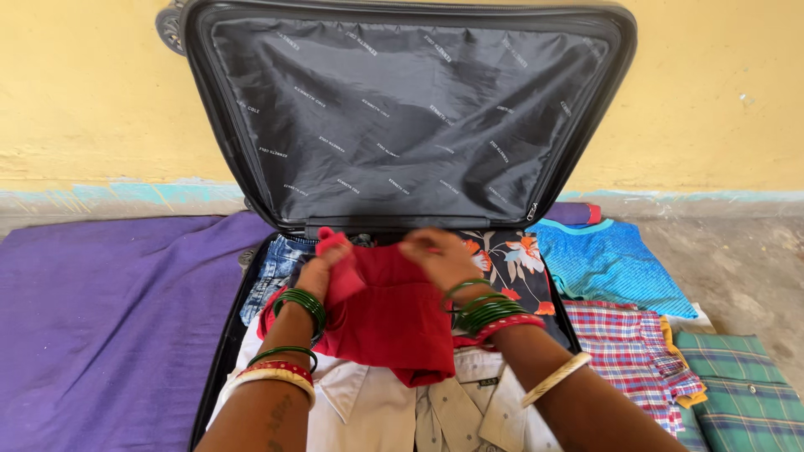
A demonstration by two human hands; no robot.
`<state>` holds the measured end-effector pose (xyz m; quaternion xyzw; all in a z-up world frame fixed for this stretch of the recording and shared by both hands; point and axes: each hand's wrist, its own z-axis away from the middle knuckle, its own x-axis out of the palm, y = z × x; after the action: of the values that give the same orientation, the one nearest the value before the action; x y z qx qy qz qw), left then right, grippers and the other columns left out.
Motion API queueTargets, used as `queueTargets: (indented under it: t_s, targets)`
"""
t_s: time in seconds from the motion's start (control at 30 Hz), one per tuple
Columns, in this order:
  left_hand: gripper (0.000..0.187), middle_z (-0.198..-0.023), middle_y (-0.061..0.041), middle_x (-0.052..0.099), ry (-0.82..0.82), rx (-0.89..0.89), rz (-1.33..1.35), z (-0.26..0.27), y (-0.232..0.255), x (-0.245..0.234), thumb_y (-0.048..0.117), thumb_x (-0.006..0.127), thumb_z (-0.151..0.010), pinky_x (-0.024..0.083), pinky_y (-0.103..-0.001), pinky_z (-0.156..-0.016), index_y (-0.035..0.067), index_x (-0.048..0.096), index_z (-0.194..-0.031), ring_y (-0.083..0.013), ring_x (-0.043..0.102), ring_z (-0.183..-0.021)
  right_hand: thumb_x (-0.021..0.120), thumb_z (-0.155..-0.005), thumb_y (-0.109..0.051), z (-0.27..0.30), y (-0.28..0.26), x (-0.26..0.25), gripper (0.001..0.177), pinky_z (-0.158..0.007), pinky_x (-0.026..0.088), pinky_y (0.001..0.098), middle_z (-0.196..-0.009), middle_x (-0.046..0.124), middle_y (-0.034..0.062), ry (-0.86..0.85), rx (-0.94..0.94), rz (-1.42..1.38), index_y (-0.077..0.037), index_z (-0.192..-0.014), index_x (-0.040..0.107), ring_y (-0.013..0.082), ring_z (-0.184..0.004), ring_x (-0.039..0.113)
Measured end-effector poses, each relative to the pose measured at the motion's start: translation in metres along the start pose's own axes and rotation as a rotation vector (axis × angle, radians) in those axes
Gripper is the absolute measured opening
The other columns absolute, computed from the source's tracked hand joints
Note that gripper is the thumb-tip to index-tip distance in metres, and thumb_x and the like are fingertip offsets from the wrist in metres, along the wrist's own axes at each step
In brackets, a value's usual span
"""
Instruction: The person packs various items of clothing, including shirts and trousers, into a suitcase by folding them and placing them inside.
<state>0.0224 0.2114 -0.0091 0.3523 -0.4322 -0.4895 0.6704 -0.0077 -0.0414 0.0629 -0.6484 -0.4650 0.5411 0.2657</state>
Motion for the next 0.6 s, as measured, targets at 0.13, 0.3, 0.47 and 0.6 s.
queueTargets:
  t_s: [0.13, 0.3, 0.47, 0.6]
  targets:
    - [0.051, -0.104, -0.014, 0.076, 0.051, 0.058, -0.224, -0.011, -0.007, 0.010, 0.021, 0.081, -0.071, 0.058, -0.039, -0.085, -0.002, 0.069, -0.115, -0.0265, 0.073, -0.092, 0.074, -0.088, -0.026, 0.017, 0.057, -0.041, 0.028, -0.068, 0.054, 0.0360, -0.075, 0.073, 0.0100, 0.055, 0.317, 0.270, 0.002, -0.094, 0.075, 0.0234, -0.067, 0.070]
    - [0.039, -0.096, -0.011, 0.077, 0.101, 0.127, -0.082, -0.008, -0.006, 0.013, 0.025, 0.074, -0.076, 0.056, -0.037, -0.080, -0.001, 0.078, -0.105, -0.0234, 0.071, -0.086, 0.069, -0.087, -0.020, 0.032, 0.085, -0.037, 0.020, -0.047, 0.059, 0.0310, -0.070, 0.071, 0.0052, 0.041, 0.662, -0.060, -0.002, -0.096, 0.073, 0.0162, -0.058, 0.070]
    - [0.039, -0.099, -0.011, 0.078, 0.125, 0.105, -0.104, -0.008, -0.002, -0.004, 0.030, 0.073, -0.081, 0.054, -0.034, -0.084, 0.002, 0.079, -0.108, -0.0215, 0.071, -0.088, 0.075, -0.085, -0.040, 0.034, 0.081, -0.006, 0.047, -0.055, 0.057, 0.0374, -0.082, 0.073, 0.0148, -0.012, 0.748, 0.038, 0.001, -0.109, 0.076, 0.0262, -0.065, 0.072]
    - [0.036, -0.104, -0.007, 0.076, 0.074, 0.060, 0.054, 0.001, -0.006, -0.006, 0.025, 0.074, -0.080, 0.054, -0.032, -0.086, 0.005, 0.078, -0.110, -0.0176, 0.071, -0.091, 0.088, -0.075, -0.043, 0.046, 0.074, 0.013, 0.064, -0.085, 0.057, 0.0363, -0.096, 0.075, 0.0158, 0.128, 0.619, -0.041, 0.005, -0.113, 0.070, 0.0250, -0.092, 0.074]
